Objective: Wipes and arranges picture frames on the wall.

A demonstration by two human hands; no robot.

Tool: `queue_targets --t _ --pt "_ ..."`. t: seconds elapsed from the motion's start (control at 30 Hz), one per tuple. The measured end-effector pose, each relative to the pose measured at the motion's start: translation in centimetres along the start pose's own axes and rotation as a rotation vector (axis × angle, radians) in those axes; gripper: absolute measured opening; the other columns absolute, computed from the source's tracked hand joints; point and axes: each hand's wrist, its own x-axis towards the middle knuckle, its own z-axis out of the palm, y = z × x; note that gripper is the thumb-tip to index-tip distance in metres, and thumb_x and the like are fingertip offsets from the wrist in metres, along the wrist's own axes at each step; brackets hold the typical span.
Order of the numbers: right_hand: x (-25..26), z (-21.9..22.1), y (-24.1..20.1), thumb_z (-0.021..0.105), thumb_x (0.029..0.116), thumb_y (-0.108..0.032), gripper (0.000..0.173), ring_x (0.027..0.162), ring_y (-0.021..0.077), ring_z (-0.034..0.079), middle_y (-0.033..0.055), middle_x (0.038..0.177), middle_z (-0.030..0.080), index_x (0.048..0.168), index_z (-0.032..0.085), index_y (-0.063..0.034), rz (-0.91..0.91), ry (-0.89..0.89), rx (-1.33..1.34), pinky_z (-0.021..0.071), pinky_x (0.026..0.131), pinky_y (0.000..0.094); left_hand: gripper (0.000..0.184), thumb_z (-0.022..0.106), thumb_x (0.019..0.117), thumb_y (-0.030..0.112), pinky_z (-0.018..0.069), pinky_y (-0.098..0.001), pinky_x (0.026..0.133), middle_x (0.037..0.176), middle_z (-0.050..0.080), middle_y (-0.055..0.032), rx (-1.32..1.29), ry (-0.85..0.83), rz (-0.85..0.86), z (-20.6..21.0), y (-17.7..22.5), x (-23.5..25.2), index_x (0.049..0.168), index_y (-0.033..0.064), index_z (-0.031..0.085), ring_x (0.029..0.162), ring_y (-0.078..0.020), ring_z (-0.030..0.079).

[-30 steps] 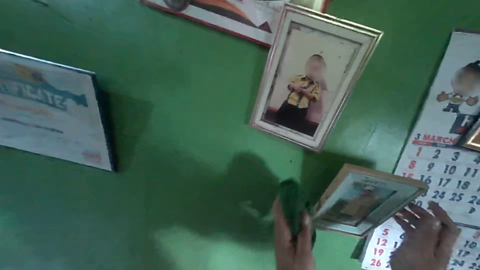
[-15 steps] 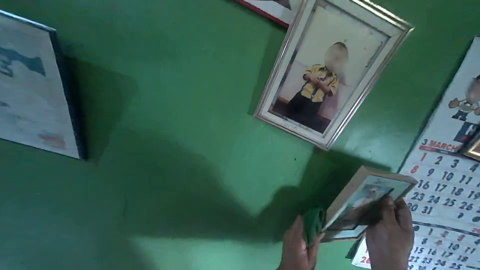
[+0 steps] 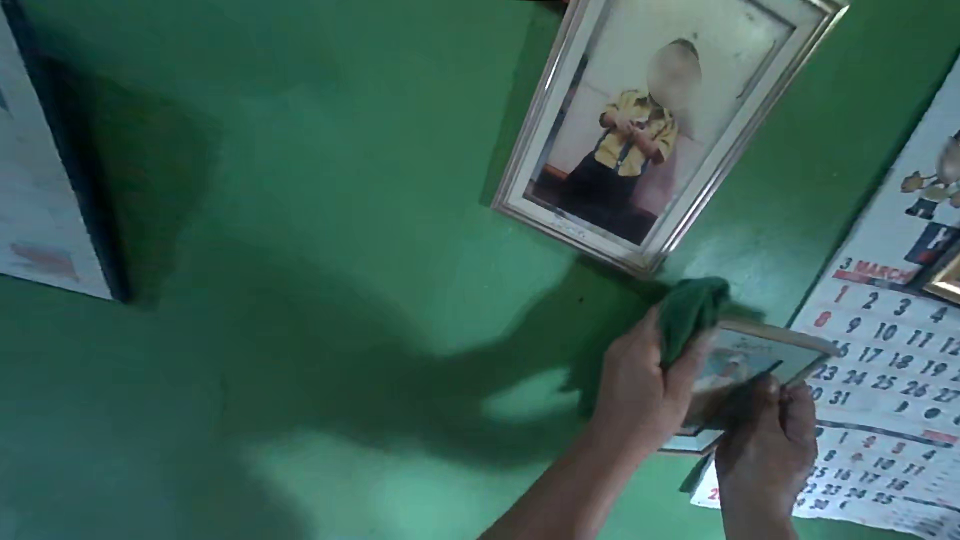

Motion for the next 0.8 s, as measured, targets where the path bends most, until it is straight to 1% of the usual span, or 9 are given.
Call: queue_targets --t 0.23,0.3,0.37,0.43,0.5,0.6,0.67,0.77,0.8 --pt "0.4 0.2 0.0 0.048 0.1065 -0.010 0.032 0.098 -0.0021 0.064 -0.0033 0.109 0.063 0.136 0.050 0.0025 -0.018 -0.020 0.023 0.0548 0.090 0.0193 0.038 0.056 0.1021 0.023 0.0577 -0.0235 0.082 0.096 0.072 -0.0126 -0.035 0.139 -0.086 -1.0 -7.0 -11.5 0.113 -0.0119 0.064 0.089 -0.0039 0.069" --pt "0.5 0.2 0.0 0.048 0.1066 -0.010 0.032 0.096 -0.0024 0.064 -0.0047 0.107 0.063 0.136 0.049 0.0020 -0.006 -0.029 0.034 0.0551 0.089 0.0192 0.039 0.052 0.1039 0.018 0.0578 -0.0233 0.084 0.098 0.072 -0.0121 -0.138 0.200 -0.287 -0.7 -7.0 -14.2 0.118 -0.0167 0.059 0.089 -0.0026 0.069" --pt "0.4 -0.1 -0.1 0.047 0.1068 -0.010 0.031 0.097 -0.0021 0.065 -0.0049 0.107 0.064 0.136 0.049 0.0018 -0.009 -0.042 0.045 0.0560 0.089 0.0193 0.033 0.047 0.1068 0.014 0.0596 -0.0251 0.080 0.093 0.071 -0.0082 -0.259 0.344 -0.566 -0.1 -6.0 -15.9 0.121 -0.0140 0.057 0.082 -0.0036 0.069" --pt "0.5 -0.2 -0.1 0.046 0.1071 -0.008 0.033 0.099 -0.0004 0.065 -0.0038 0.110 0.064 0.138 0.047 0.0024 -0.009 -0.066 0.080 0.0557 0.091 0.0204 0.034 0.042 0.1089 0.014 0.0594 -0.0241 0.080 0.093 0.069 -0.0064 -0.329 0.590 -0.689 0.7 -4.1 -16.2 0.125 -0.0144 0.052 0.082 -0.0018 0.069" --pt "0.6 -0.3 -0.1 0.044 0.1076 -0.009 0.032 0.098 0.0003 0.067 -0.0055 0.108 0.065 0.138 0.047 -0.0004 0.008 -0.084 0.113 0.0580 0.089 0.0214 0.036 0.038 0.1095 0.017 0.0581 -0.0194 0.082 0.096 0.065 -0.0009 -0.361 0.734 -0.600 1.5 -2.7 -15.1 0.130 -0.0131 0.042 0.086 0.0040 0.066" --pt "0.5 -0.4 0.0 0.044 0.1082 -0.011 0.034 0.104 0.0002 0.064 -0.0045 0.115 0.062 0.140 0.046 -0.0006 0.044 -0.067 0.113 0.0548 0.093 0.0226 0.046 0.049 0.1055 0.021 0.0535 -0.0161 0.084 0.102 0.064 -0.0058 -0.340 0.657 -0.413 3.5 -3.6 -13.5 0.128 -0.0195 0.043 0.091 0.0060 0.062" --pt "0.5 -0.3 0.0 0.045 0.1081 -0.011 0.033 0.104 0.0003 0.064 -0.0035 0.114 0.062 0.139 0.048 -0.0004 0.028 -0.064 0.086 0.0543 0.094 0.0225 0.047 0.050 0.1022 0.011 0.0524 -0.0161 0.083 0.104 0.063 -0.0142 -0.339 0.641 -0.380 5.2 -4.4 -13.1 0.131 -0.0240 0.041 0.090 0.0035 0.061" --pt "0.6 -0.5 -0.1 0.046 0.1076 -0.011 0.031 0.099 0.0000 0.064 -0.0042 0.110 0.063 0.137 0.049 -0.0012 -0.003 -0.087 0.045 0.0555 0.091 0.0223 0.038 0.042 0.1080 0.016 0.0573 -0.0197 0.082 0.099 0.064 -0.0074 -0.487 0.759 -0.548 6.4 -3.7 -12.8 0.128 -0.0157 0.044 0.087 0.0012 0.066" --pt "0.7 -0.6 0.0 0.046 0.1075 -0.011 0.031 0.100 0.0001 0.065 -0.0046 0.109 0.063 0.137 0.050 -0.0015 -0.002 -0.090 0.058 0.0555 0.091 0.0224 0.042 0.036 0.1102 0.023 0.0578 -0.0226 0.084 0.102 0.064 -0.0070 -0.579 0.785 -0.629 6.4 -3.3 -12.7 0.133 -0.0122 0.041 0.090 -0.0013 0.067"
